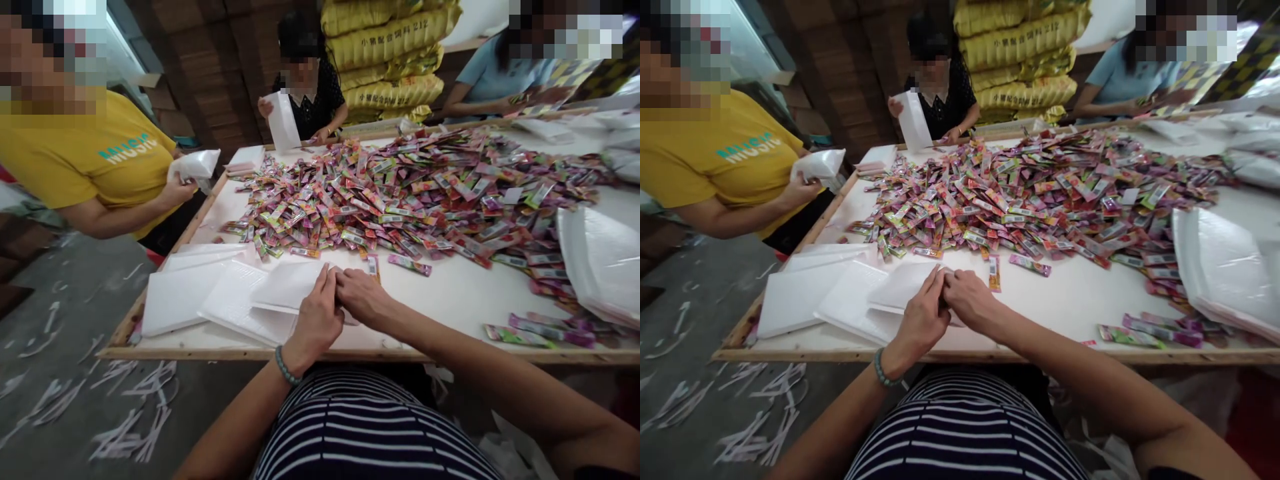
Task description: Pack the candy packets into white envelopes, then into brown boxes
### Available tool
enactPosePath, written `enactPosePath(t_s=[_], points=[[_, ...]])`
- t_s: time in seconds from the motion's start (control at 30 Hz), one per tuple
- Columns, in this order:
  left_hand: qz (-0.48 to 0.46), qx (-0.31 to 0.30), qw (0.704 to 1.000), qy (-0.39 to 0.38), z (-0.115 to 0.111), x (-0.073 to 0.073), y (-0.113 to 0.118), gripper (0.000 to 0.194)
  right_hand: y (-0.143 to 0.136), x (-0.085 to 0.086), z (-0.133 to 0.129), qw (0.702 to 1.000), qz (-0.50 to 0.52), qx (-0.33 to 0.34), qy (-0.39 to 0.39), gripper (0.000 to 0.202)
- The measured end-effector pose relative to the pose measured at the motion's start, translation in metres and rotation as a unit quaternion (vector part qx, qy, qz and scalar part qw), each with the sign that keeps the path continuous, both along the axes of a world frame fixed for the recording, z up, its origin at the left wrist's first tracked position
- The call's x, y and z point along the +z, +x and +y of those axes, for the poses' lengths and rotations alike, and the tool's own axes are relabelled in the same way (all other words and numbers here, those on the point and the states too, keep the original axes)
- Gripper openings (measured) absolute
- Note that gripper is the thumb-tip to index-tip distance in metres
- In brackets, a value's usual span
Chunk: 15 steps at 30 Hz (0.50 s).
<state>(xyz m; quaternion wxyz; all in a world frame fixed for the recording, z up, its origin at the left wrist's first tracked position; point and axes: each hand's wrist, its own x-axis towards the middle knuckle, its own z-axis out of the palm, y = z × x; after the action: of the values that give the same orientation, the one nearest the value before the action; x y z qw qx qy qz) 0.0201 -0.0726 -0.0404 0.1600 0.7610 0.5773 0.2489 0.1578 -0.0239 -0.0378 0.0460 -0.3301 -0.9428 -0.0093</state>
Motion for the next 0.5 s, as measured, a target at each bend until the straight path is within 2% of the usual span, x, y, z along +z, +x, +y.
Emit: enactPosePath(t_s=[0.07, 0.2, 0.27, 0.37, 0.43, 0.5], points=[[-0.046, 0.014, 0.999, 0.015, 0.006, 0.014, 0.005, 0.076, 0.002, 0.019, 0.008, 1.000, 0.020, -0.010, 0.018, 0.019], [-0.176, 0.043, 0.982, 0.053, 0.023, 0.049, 0.008, 0.072, 0.009, 0.074, 0.020, 0.992, 0.070, 0.002, 0.107, 0.024], [-0.255, 0.047, 0.965, 0.043, 0.030, 0.066, 0.008, 0.068, 0.014, 0.102, 0.023, 0.991, 0.090, 0.046, 0.084, 0.025], [-0.363, 0.054, 0.930, -0.025, 0.035, 0.081, 0.009, 0.061, 0.030, 0.137, 0.020, 0.977, 0.174, 0.110, 0.049, 0.032], [-0.434, 0.075, 0.895, -0.065, 0.035, 0.085, 0.012, 0.061, 0.044, 0.146, 0.013, 0.951, 0.286, 0.095, 0.073, 0.038], [-0.498, 0.099, 0.858, -0.076, 0.033, 0.083, 0.016, 0.065, 0.056, 0.136, 0.005, 0.914, 0.394, 0.033, 0.094, 0.043]])
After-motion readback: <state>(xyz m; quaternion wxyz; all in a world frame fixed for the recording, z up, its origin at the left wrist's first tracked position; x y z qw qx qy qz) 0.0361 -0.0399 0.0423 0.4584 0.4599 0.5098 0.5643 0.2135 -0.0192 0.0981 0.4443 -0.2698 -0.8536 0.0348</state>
